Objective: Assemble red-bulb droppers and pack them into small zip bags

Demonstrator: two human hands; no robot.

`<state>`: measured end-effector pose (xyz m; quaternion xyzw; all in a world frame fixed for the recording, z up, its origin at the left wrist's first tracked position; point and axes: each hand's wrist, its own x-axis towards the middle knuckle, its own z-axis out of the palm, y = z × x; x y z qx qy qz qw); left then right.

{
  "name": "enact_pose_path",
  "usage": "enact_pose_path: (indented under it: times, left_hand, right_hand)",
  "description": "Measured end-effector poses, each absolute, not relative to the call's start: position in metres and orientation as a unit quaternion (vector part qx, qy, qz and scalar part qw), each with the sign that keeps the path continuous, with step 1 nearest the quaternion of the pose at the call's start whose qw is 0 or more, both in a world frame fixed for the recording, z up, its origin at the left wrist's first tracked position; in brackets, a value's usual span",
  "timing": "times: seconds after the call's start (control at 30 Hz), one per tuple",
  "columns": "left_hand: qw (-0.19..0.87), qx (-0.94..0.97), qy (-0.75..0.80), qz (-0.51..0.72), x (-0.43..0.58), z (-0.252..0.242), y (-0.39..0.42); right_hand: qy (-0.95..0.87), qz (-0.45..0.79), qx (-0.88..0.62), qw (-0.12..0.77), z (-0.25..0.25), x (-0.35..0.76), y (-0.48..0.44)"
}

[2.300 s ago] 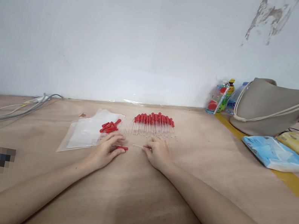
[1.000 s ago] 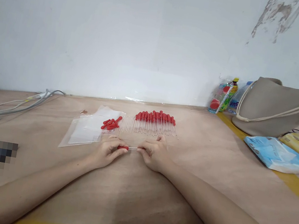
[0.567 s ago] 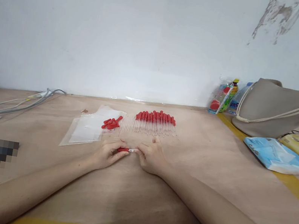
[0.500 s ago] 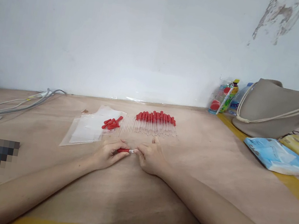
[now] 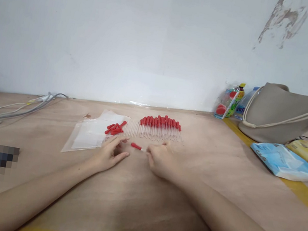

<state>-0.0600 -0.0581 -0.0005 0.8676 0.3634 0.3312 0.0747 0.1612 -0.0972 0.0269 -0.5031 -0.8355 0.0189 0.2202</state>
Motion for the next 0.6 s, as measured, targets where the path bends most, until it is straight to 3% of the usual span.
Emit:
enact_pose_path:
  times: [0.13, 0.33, 0.6]
  left_hand:
    - [0.095, 0.879, 0.370, 0.284, -0.056, -0.002, -0.057]
    - [0.108, 0.885, 0.355, 0.281, -0.055, 0.000, -0.058]
    - [0.117, 0.886, 0.351, 0.279, -0.057, -0.001, -0.057]
  right_hand:
    - [-0.721, 0.055, -0.632, 0.279, 0.036, 0.172, -0.075]
    - [-0.623, 0.004, -0.718, 0.310, 0.029, 0.159, -0.017]
    - [-0.581, 0.015, -0.767, 0.271, 0.014, 0.138, 0.019]
